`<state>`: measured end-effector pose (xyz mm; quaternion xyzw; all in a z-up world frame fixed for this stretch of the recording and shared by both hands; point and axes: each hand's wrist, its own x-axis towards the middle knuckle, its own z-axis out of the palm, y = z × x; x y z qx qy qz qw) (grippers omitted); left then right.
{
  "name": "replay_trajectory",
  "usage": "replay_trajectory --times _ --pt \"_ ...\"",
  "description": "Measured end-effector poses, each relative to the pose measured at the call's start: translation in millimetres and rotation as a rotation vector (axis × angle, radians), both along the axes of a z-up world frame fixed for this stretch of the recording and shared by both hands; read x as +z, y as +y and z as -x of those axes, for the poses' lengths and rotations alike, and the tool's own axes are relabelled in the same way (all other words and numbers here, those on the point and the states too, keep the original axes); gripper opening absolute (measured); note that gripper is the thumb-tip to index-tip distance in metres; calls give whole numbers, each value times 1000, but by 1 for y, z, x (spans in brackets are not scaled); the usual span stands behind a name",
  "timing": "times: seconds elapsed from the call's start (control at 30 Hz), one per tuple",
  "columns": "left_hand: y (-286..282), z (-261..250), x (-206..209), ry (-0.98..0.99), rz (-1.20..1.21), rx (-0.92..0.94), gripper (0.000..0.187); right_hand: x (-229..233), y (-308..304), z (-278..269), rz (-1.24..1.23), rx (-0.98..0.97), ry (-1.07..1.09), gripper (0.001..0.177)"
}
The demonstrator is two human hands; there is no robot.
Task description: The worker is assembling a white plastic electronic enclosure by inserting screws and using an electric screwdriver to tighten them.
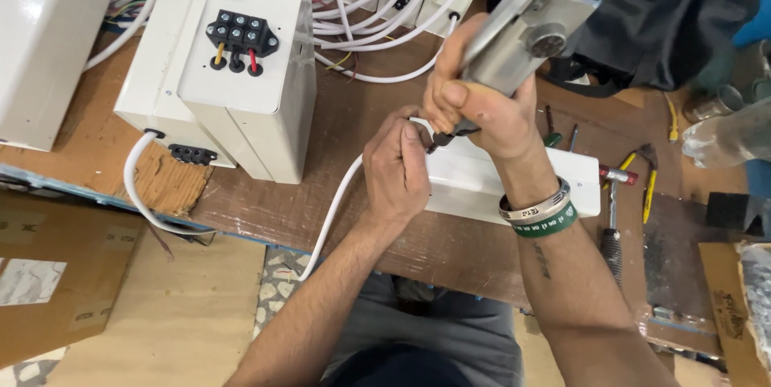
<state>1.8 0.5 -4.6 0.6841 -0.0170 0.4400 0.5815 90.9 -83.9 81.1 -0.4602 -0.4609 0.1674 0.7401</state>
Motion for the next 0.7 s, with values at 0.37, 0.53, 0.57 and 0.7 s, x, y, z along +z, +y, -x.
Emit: replay_trajectory --times 0.37,0.53,0.57,0.7 --pt "4 8 -4 87 -5 -110 23 39 -62 26 -343 -578 279 23" --pt "11 13 -2 226 -67 -152 21 34 -168 50 132 -974 221 31" --pt "8 9 -10 223 -62 -184 21 15 -188 51 136 -1007 219 31" --pt "12 10 -22 120 -148 -109 22 -83 -256 46 571 -1424 -28 23"
